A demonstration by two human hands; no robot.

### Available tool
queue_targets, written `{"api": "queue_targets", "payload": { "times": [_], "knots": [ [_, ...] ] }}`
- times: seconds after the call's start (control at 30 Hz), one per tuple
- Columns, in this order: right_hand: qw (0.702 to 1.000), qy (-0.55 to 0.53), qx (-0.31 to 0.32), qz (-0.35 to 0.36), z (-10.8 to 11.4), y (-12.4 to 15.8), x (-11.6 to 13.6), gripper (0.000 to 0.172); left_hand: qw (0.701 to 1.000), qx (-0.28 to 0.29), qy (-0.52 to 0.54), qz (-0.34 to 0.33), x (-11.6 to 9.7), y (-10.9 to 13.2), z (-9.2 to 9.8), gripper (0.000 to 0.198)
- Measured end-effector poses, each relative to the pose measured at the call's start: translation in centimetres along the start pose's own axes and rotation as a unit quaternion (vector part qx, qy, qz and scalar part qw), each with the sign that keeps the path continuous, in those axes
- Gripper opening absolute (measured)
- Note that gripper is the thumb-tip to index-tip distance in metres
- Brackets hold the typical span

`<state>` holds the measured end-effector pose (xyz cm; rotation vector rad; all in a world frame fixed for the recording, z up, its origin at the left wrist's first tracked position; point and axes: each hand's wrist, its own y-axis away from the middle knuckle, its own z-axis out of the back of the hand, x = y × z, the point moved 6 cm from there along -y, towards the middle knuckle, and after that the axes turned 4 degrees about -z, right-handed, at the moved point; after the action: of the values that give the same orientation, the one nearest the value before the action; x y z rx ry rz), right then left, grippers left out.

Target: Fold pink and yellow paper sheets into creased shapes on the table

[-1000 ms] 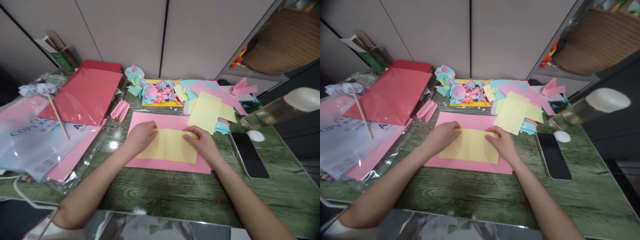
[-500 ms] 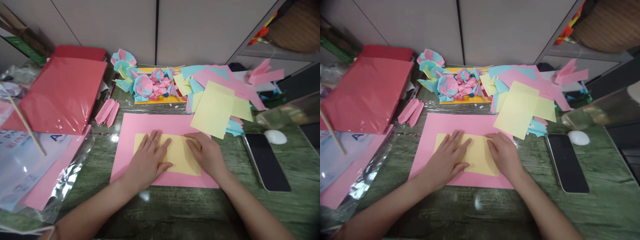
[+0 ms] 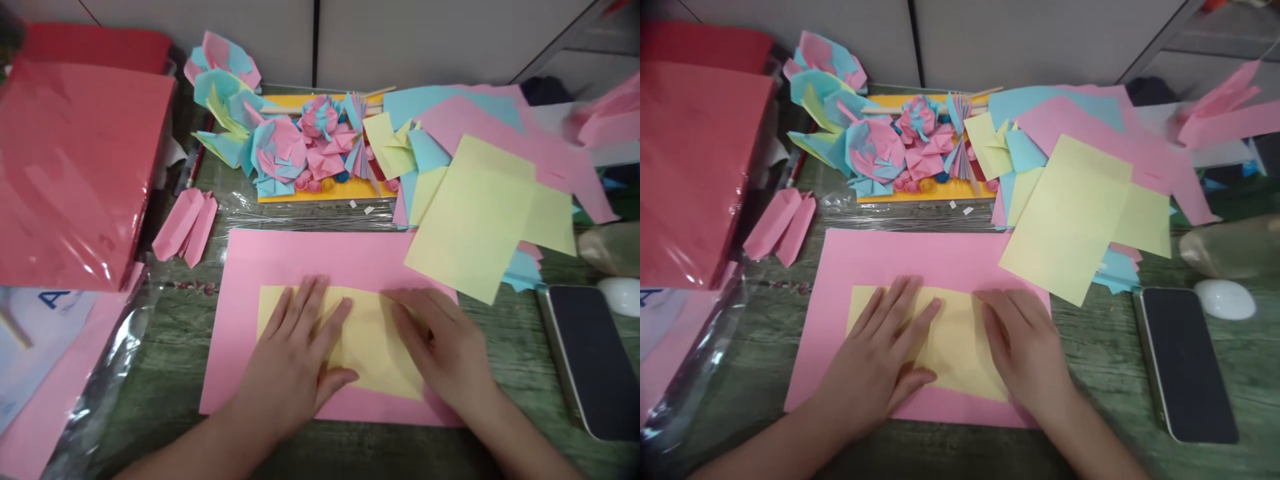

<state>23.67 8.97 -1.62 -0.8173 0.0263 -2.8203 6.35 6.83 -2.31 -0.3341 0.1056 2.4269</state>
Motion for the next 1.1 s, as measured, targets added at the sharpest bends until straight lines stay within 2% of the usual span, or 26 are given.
{"api": "queue_targets", "payload": {
  "times": [0.4, 1.1],
  "knots": [
    [1.0, 0.001, 0.004, -0.007, 0.07, -0.02, -0.04, 0.029, 1.0, 0.005, -0.026, -0.003, 0.28, 0.01, -0.1, 0.078],
    [1.0, 0.014, 0.001, -0.013, -0.02, -0.06, -0.05, 0.028, 0.999, 0.01, -0.039, 0.0, 0.42, -0.11, -0.2, 0.08]
  ]
}}
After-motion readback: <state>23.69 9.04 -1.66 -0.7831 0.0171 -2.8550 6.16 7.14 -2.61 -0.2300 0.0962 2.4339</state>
